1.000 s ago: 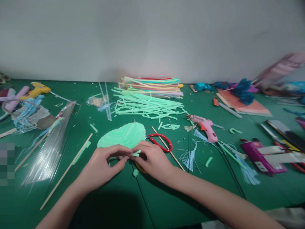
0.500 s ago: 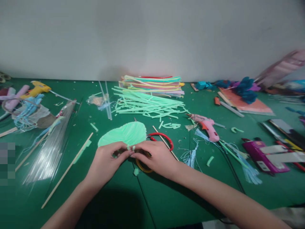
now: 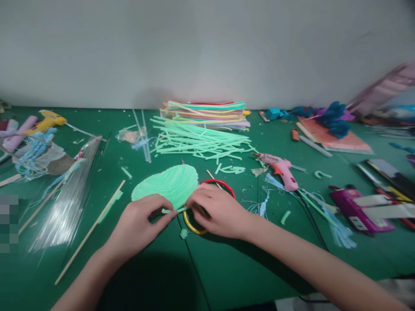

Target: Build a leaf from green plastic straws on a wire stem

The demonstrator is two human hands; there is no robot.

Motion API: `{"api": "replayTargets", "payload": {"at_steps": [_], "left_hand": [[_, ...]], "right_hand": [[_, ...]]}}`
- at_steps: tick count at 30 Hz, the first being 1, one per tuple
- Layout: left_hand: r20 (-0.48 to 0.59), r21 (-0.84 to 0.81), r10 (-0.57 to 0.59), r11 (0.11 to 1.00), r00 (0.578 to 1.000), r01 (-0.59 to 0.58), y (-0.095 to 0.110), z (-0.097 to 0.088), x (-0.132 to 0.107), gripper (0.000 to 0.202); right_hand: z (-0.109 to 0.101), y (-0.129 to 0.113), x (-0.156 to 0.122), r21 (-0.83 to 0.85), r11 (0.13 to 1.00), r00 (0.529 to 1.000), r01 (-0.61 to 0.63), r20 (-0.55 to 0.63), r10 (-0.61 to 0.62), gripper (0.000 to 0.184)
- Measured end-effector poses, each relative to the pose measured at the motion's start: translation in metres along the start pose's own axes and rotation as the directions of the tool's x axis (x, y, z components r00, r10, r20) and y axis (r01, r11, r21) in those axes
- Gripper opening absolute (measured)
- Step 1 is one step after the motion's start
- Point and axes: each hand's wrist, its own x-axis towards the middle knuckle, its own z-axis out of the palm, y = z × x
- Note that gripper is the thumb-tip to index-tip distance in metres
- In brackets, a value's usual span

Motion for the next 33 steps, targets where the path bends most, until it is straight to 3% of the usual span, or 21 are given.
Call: {"api": "replayTargets", "payload": {"at_steps": [4,8,23,29,33], "left_hand": [[-0.04,0.061,0.04,0.997,0.998,-0.037,0.001,0.002,0.0,0.013],[-0.053,0.065,0.03,0.997,0.998,-0.027,0.0,0.002,0.0,0.012],[-0.048,0.092,0.058,0.994,0.997,-0.053,-0.003,-0.003,-0.003,0.015],[-0.023,0.023,-0.015,1.0,1.0,0.016,-0.007,-0.003,-0.003,0.016],[0.003,0.097,0.005,0.995,1.0,-0.005,-0.01,-0.009,-0.007,0.019]], "right_hand": [[0.005,-0.01,0.009,-0.342,0.934,0.994,0.102,0.013,-0.104,0.015],[0.005,-0.015,0.013,-0.469,0.863,0.98,0.185,0.022,-0.198,0.018],[0.013,-0.002,0.022,-0.307,0.931,0.975,0.197,-0.036,-0.218,0.016],[0.012,0.008,0.025,-0.117,0.975,0.978,0.189,-0.066,-0.197,0.016],[0.011,0.015,0.025,0.011,0.978,0.977,0.208,-0.047,-0.207,0.013]]}}
